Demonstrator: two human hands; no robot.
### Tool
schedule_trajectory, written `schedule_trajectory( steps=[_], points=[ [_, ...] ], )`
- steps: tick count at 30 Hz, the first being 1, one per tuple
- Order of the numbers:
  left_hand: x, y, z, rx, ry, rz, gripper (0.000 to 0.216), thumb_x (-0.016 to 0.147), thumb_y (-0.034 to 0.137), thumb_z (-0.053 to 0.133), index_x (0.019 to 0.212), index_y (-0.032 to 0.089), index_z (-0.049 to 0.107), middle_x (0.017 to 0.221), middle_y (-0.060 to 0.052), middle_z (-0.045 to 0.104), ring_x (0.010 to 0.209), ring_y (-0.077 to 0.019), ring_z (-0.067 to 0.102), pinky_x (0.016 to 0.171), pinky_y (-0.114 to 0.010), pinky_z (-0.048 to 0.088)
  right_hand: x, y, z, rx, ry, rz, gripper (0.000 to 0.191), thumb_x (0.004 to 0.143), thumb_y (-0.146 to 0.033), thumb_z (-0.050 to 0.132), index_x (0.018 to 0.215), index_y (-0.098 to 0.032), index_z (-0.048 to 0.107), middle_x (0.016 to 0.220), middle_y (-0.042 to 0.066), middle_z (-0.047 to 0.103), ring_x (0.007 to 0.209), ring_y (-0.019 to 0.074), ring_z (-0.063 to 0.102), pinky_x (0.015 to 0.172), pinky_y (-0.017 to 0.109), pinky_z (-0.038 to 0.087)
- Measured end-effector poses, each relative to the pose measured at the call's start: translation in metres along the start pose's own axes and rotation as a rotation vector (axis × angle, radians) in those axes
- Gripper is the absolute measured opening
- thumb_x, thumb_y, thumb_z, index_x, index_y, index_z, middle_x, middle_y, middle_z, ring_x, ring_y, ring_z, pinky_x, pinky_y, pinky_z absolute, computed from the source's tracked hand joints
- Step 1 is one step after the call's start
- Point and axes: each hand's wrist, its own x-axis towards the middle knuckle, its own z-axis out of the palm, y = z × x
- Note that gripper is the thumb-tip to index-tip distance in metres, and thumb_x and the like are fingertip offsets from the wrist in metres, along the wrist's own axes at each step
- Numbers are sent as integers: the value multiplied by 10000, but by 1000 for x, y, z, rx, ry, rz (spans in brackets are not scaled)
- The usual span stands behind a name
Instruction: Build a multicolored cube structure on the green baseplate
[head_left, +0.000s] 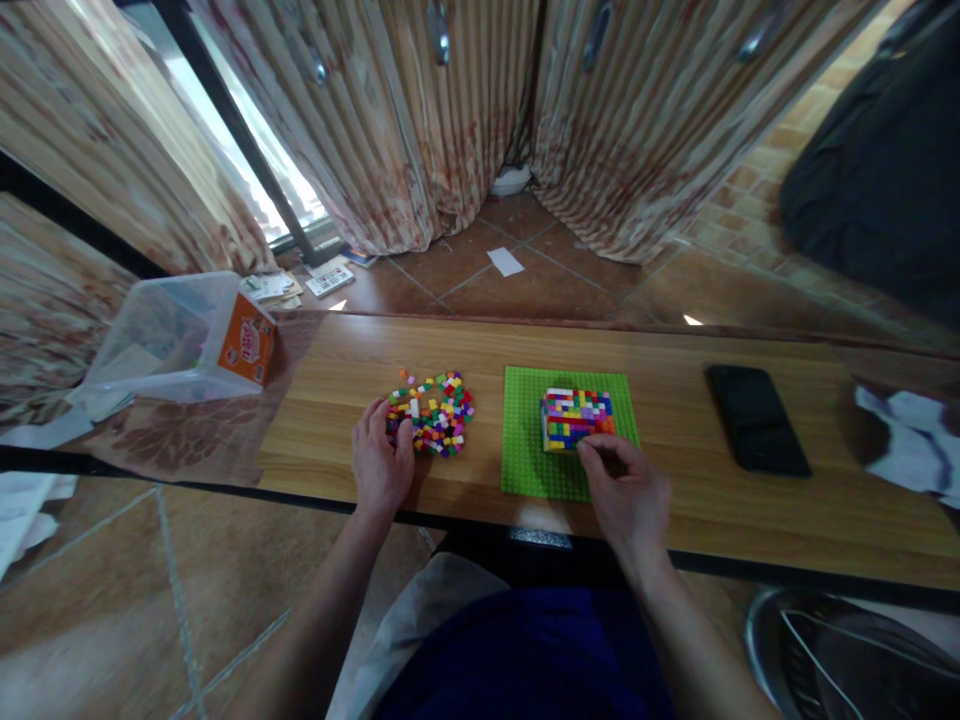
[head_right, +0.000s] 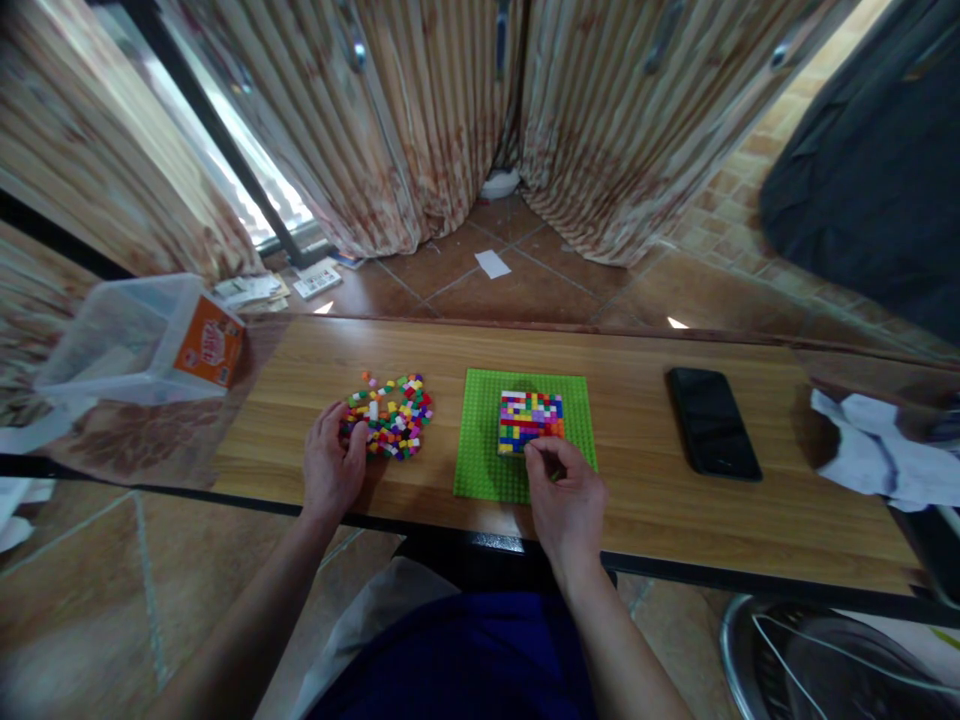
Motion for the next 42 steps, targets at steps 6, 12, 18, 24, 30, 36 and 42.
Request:
schedule_trajectory(
  steps=[6,12,18,24,30,36,42],
  points=[
    [0,0,0,1,-12,2,408,918,371,510,1257,156,583,1345,-170,570,1276,-292,517,1104,-487,401,1,1,2,16,9,-13,234,818,-406,626,811,-188,711,788,55,738,709,188,661,690,324,516],
    [0,-1,1,2,-8,7,405,918,357,508,1247,133,584,1326,-181,581,1278,-291,519,1108,-485,399,-4,1,0,26,65,-25,237,828,-409,637,805,-185,710,795,50,740,713,183,667,699,322,526],
    [-2,0,0,17,3,11,390,925,335,505,1256,143,578,1327,-171,589,1271,-283,527,1096,-493,412,-23,-17,4,-2,-2,-229,223,889,-393,599,861,-202,711,833,48,723,708,165,647,683,303,527],
    [-4,-2,2,25,10,22,380,928,329,511,1255,146,575,1326,-166,593,1274,-279,531,1097,-484,415,-38,-25,49,-45,-310,-430,197,935,-287,518,973,-234,704,900,48,713,798,172,663,732,305,531],
    [-4,-2,3,18,4,38,366,935,317,500,1244,136,576,1307,-170,604,1269,-274,533,1087,-480,424,-37,-30,91,-200,-375,-541,161,924,-246,546,969,-222,699,924,62,710,878,198,644,782,319,501],
    [-4,-2,3,19,8,39,364,931,313,508,1247,147,580,1296,-168,613,1268,-272,536,1081,-484,428,-34,-25,104,-207,-387,-618,209,963,-218,499,954,-224,707,892,56,690,837,176,620,771,294,474],
    [-2,-2,2,5,8,47,367,925,321,506,1248,163,582,1300,-155,609,1259,-280,545,1079,-485,429,-33,-26,109,-222,-372,-643,220,963,-199,493,874,-225,692,861,55,676,826,177,611,749,290,466]
  ],
)
